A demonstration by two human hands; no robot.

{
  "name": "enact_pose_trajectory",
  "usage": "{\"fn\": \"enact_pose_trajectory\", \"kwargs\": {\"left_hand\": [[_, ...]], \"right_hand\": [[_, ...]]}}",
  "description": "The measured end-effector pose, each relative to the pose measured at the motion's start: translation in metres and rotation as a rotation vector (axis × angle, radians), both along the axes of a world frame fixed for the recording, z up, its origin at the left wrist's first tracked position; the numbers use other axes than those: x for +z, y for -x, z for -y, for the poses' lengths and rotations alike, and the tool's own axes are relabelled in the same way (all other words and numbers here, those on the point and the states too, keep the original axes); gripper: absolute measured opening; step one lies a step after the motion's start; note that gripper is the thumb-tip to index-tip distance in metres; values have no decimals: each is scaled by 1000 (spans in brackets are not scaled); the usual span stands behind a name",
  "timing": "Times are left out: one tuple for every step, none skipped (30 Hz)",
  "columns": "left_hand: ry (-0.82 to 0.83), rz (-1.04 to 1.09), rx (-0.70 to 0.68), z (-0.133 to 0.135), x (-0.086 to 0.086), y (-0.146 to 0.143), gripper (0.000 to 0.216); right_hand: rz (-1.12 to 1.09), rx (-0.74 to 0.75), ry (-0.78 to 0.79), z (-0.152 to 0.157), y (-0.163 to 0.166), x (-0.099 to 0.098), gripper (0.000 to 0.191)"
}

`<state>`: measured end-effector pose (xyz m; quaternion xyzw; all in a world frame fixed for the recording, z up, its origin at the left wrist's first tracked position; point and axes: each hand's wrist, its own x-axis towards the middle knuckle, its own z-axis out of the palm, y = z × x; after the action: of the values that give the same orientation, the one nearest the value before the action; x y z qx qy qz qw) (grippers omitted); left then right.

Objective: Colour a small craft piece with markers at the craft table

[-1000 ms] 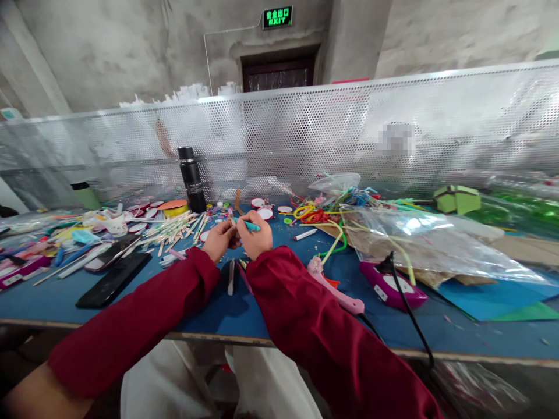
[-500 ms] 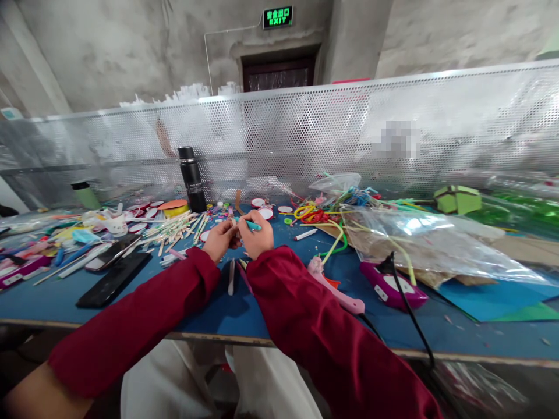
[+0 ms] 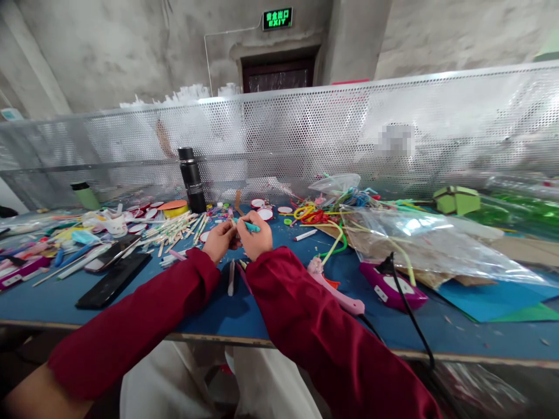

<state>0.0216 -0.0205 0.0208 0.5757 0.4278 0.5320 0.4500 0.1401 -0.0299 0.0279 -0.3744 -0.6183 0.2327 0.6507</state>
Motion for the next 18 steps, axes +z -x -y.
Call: {"fn": "enact_pose_trajectory", "kwargs": {"left_hand": [[-5,-2,0,0,0,0,20],[-10,-3,-1,0,0,0,21],[-15,-4,-4,0,-1,0,21],[-20,-4,-7,-1,-1,0,22],[-24,-4,-8,-1,-1,0,22],[-26,-5,-8,-1,-1,0,23],[-26,-4,-5,-1,-2,0,24],[-25,-3,-2,-1,-2,0,24],[-22,-2,2,-1,-2,0,25],[-20,-1,4,-1,-2,0,26],[-19,-1,5,-2,-3,0,27],[-19,-1,3,-2,-3,0,28],[-21,0,1,-2,-3,0,28],[-22,2,-1,-2,-3,-1,28],[-24,5,-2,-2,-3,-1,28],[-24,10,-4,-1,-3,-1,28],[-22,14,-5,-1,-2,-2,28],[-19,19,-6,-1,-2,-2,29]], "right_hand": [[3,2,0,0,0,0,17],[4,3,0,0,0,0,17],[5,1,1,1,0,1,17],[4,-3,0,1,0,1,17],[3,-7,-1,2,0,1,17],[4,-10,-4,2,0,2,17],[6,-11,-7,2,0,2,17],[11,-10,-10,3,1,2,18],[18,-10,-14,3,1,2,18],[25,-8,-16,3,1,1,19],[29,-6,-16,3,1,1,19],[31,-4,-16,3,1,1,19],[30,-4,-15,2,1,0,19],[29,-4,-13,2,1,0,19],[27,-5,-12,2,1,-1,19],[25,-6,-12,1,1,-1,18],[23,-6,-13,1,1,-1,18],[21,-7,-16,1,1,-1,18]]}}
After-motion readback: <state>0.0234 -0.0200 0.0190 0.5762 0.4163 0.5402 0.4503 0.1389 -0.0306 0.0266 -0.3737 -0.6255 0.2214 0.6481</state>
